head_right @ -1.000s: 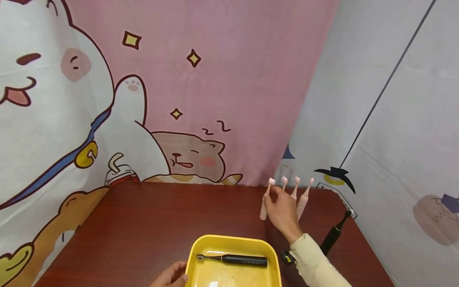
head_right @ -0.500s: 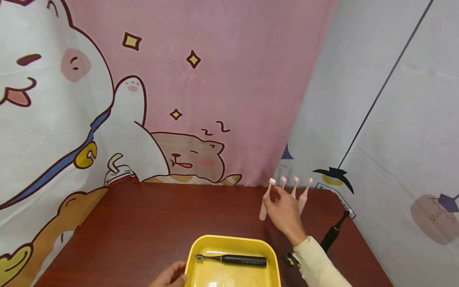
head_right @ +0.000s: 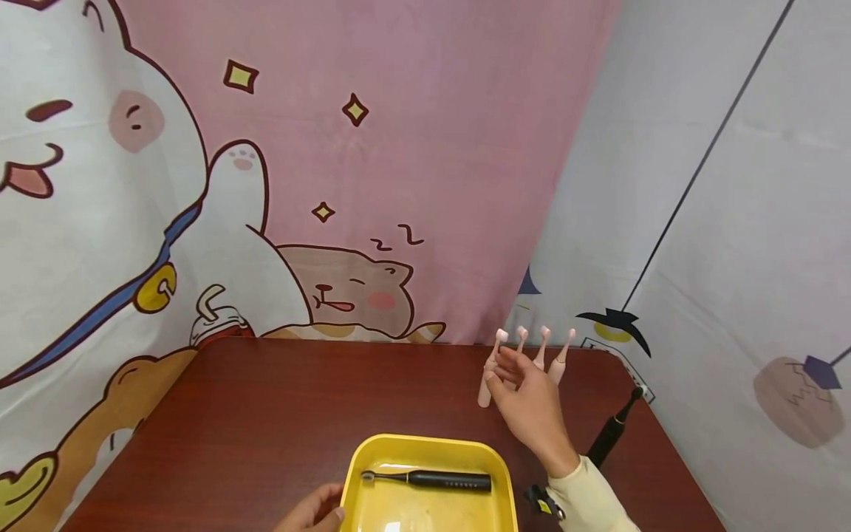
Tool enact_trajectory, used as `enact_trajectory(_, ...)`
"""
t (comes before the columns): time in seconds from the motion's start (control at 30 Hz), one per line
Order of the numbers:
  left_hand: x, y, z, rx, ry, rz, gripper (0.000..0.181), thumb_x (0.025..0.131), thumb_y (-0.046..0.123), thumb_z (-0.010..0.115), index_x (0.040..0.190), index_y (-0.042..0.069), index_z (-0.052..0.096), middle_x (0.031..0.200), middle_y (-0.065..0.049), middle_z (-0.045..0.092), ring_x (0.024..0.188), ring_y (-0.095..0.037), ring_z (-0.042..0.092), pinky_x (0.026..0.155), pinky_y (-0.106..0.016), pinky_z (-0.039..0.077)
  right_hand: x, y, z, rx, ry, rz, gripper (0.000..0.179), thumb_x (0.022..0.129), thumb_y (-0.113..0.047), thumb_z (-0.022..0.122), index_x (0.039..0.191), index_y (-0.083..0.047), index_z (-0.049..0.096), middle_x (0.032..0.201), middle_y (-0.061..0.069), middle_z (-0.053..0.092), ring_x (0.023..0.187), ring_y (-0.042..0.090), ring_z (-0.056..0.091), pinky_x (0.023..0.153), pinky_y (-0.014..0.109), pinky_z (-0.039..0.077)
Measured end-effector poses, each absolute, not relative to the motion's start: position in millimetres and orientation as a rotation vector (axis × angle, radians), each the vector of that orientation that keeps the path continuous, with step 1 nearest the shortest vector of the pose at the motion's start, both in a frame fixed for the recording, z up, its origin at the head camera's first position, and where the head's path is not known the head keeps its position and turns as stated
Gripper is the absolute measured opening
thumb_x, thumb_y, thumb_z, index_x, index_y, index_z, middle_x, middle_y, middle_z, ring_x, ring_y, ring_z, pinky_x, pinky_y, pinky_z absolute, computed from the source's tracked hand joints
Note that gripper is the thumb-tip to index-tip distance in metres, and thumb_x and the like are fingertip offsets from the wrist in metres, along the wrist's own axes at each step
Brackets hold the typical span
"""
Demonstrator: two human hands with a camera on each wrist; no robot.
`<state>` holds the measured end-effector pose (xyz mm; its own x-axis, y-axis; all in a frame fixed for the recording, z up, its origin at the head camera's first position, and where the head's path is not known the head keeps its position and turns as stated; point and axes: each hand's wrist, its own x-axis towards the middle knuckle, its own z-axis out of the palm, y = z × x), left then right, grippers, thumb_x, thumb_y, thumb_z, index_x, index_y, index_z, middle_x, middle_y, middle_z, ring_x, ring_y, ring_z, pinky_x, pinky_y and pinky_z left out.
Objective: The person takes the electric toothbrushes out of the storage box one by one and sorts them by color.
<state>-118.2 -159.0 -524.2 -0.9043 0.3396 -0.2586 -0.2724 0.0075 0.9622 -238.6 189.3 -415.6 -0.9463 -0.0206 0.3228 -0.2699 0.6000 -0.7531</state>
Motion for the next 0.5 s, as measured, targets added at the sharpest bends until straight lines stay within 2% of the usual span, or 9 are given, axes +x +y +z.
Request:
enact_trajectory(0.1,-119,-159,-524,0.065,1.874,1.943,0.044,0.101,0.013,0.05,0.133,-0.017,0.041,0.112,-0.016,0.064,0.1,-0.028,0.065,0.082,-0.039,0.057,-230,185,-409,0.271,-2.551,1.339,0.059,0.094,-0.042,0.066,0.14,-0.007,0.054,0.132,0.013,0.064,0.115,0.028,0.065,0.085,0.032,0.058)
enact_trajectory(0.27,-120,-159,-523,0.042,1.883,1.928,0.044,0.1,0.013,0.051,0.133,-0.016,0.042,0.111,-0.015,0.065,0.099,-0.027,0.065,0.081,-0.039,0.057,-216,176,-400,0.349,-2.562,1.417,0.05,0.094,-0.034,0.068,0.137,-0.011,0.056,0.131,0.009,0.064,0.112,0.024,0.067,0.086,0.031,0.058)
enact_trajectory(0.5,-120,-160,-521,0.001,1.866,1.914,0.046,0.1,0.014,0.051,0.134,-0.016,0.041,0.111,-0.015,0.064,0.098,-0.026,0.065,0.081,-0.041,0.057,-199,161,-396,0.44,-2.633,1.591,0.045,0.091,-0.037,0.071,0.13,-0.018,0.061,0.126,0.003,0.067,0.11,0.017,0.067,0.087,0.029,0.057)
